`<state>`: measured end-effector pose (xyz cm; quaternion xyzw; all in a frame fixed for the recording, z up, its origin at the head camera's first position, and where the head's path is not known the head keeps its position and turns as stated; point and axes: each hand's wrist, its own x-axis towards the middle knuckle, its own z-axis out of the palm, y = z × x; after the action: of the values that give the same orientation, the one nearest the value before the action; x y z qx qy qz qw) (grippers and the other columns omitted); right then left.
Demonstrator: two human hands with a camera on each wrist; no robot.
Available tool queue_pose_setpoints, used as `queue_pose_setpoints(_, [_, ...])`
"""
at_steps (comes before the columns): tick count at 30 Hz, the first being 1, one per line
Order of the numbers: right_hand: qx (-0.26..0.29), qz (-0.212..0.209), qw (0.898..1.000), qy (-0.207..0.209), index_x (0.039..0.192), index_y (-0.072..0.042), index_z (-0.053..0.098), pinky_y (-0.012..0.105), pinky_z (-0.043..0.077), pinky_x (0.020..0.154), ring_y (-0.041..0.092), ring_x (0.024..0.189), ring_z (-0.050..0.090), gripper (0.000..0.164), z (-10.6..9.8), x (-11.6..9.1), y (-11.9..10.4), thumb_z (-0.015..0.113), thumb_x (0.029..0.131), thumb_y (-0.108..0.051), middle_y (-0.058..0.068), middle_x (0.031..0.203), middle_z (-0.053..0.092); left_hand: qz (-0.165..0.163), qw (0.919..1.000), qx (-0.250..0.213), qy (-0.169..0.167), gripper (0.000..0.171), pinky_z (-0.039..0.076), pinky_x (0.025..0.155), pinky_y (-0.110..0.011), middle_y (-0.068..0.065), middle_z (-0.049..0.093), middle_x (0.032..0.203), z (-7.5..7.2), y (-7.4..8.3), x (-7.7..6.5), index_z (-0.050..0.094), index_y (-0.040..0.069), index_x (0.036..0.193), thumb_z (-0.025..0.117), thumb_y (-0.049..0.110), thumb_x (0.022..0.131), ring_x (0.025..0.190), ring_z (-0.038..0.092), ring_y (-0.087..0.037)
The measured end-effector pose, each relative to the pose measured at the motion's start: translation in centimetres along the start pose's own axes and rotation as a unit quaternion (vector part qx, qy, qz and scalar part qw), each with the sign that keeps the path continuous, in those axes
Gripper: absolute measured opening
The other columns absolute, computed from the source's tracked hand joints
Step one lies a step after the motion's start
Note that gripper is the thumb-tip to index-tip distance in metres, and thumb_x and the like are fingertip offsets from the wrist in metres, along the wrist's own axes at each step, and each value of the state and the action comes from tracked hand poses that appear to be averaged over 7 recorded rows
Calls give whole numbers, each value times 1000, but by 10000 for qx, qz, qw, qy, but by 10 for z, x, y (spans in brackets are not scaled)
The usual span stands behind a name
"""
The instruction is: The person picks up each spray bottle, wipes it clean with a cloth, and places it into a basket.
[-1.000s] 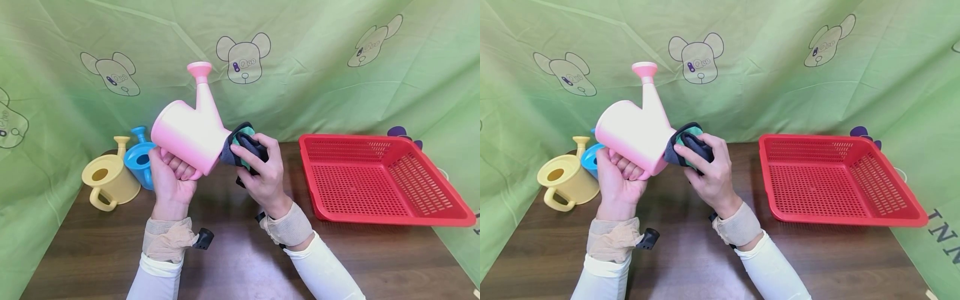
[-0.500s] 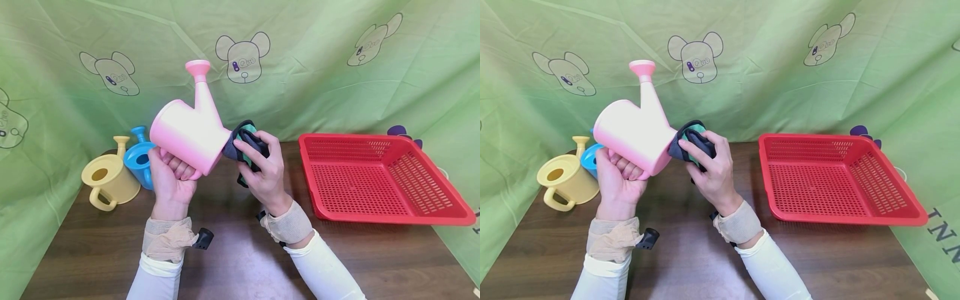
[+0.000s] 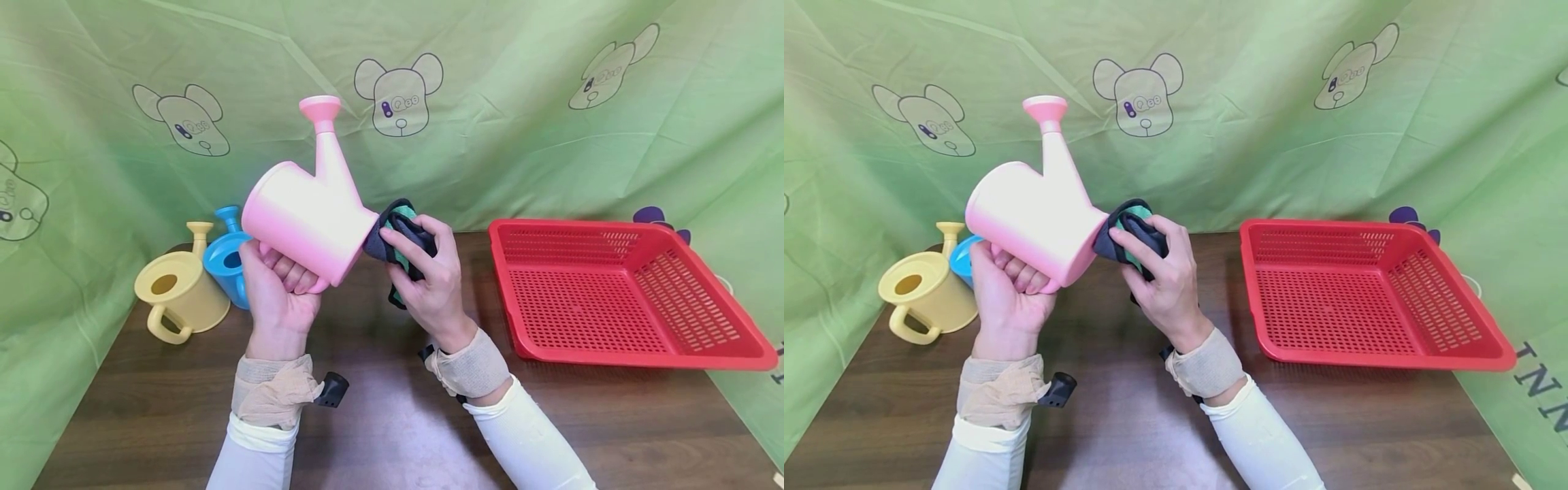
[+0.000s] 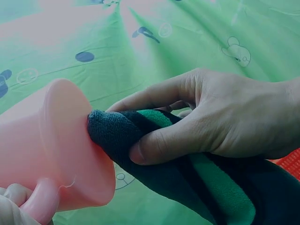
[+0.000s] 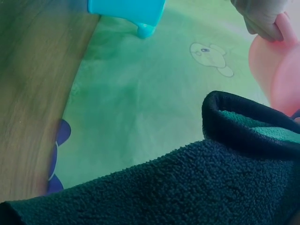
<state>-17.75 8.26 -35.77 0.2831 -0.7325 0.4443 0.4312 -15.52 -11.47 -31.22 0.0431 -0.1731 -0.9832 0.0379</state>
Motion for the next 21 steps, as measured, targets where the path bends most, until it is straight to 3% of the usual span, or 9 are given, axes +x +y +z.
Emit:
queue_pose_setpoints(10, [-50,-54,10000,-65,117,-13,78,48,55,99,41,119,57,32,3,-1,2,77,87,-4,28,129,58,41,9999,-74,-84,51,4,50,-22,4,35,47,-1,1,0,36,18,61,34,31,111,35,27,-11])
queue_pose_setpoints(21, [-111,53,9990,-426,119,-15,79,48,53,100,39,121,57,32,4,-3,2,77,88,-5,25,130,59,116,9994,-278,-157,52,3,50,-22,3,35,46,-1,2,-1,36,17,61,31,29,111,35,27,-11])
